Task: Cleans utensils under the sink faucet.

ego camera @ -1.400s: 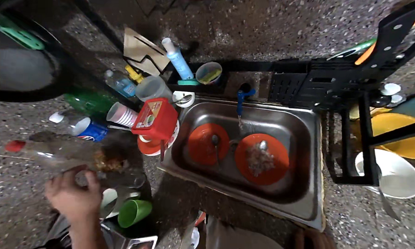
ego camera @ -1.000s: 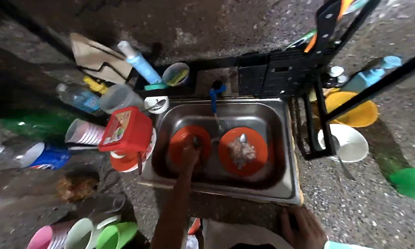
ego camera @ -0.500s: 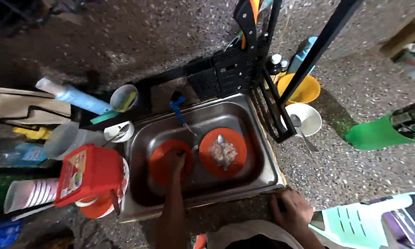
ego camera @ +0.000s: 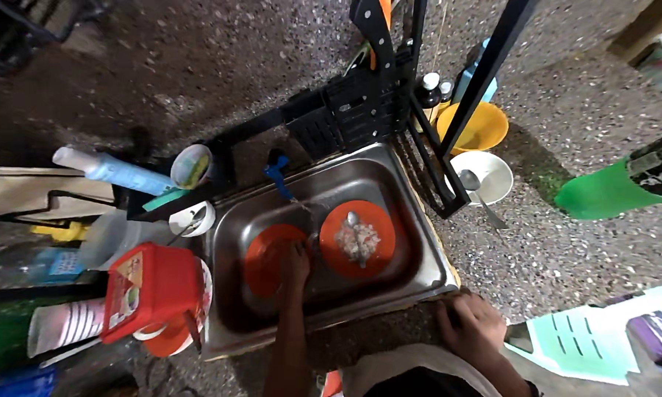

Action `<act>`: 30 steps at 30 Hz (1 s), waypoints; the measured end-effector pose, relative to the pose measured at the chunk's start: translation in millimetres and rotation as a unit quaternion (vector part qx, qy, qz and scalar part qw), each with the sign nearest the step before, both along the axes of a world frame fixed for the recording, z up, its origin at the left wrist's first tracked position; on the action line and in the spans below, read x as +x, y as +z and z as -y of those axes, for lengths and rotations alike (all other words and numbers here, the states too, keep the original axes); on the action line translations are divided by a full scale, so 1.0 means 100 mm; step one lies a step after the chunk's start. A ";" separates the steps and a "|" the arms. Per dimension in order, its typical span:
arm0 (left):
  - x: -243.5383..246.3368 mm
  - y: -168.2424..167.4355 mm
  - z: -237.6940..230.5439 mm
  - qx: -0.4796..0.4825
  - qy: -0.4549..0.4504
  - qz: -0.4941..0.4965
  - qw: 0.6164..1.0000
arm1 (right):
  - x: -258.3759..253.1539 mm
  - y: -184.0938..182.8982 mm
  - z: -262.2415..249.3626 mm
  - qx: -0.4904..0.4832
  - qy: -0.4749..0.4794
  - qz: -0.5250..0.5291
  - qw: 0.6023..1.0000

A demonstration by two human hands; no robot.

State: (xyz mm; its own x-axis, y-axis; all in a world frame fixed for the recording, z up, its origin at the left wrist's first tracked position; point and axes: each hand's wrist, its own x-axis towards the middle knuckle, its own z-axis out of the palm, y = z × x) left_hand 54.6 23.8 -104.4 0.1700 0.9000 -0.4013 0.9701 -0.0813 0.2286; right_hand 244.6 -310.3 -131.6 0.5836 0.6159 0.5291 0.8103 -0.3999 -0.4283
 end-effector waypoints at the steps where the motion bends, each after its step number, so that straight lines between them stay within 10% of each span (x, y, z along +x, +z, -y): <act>1: 0.12 0.10 0.05 0.012 -0.008 -0.003 1.000 | 0.01 0.00 0.00 0.002 0.002 -0.001 1.000; 13: 1.47 -0.21 0.10 -0.076 -0.018 0.044 0.996 | 0.05 -0.05 0.00 0.016 0.006 -0.001 1.000; 26: 0.80 -0.03 -0.39 -0.184 0.206 0.516 0.811 | 0.04 -0.04 -0.01 0.031 0.006 -0.007 0.999; 30: 0.68 -0.08 -0.54 -0.144 0.246 0.459 0.841 | 0.05 -0.05 -0.01 0.031 0.013 -0.002 0.999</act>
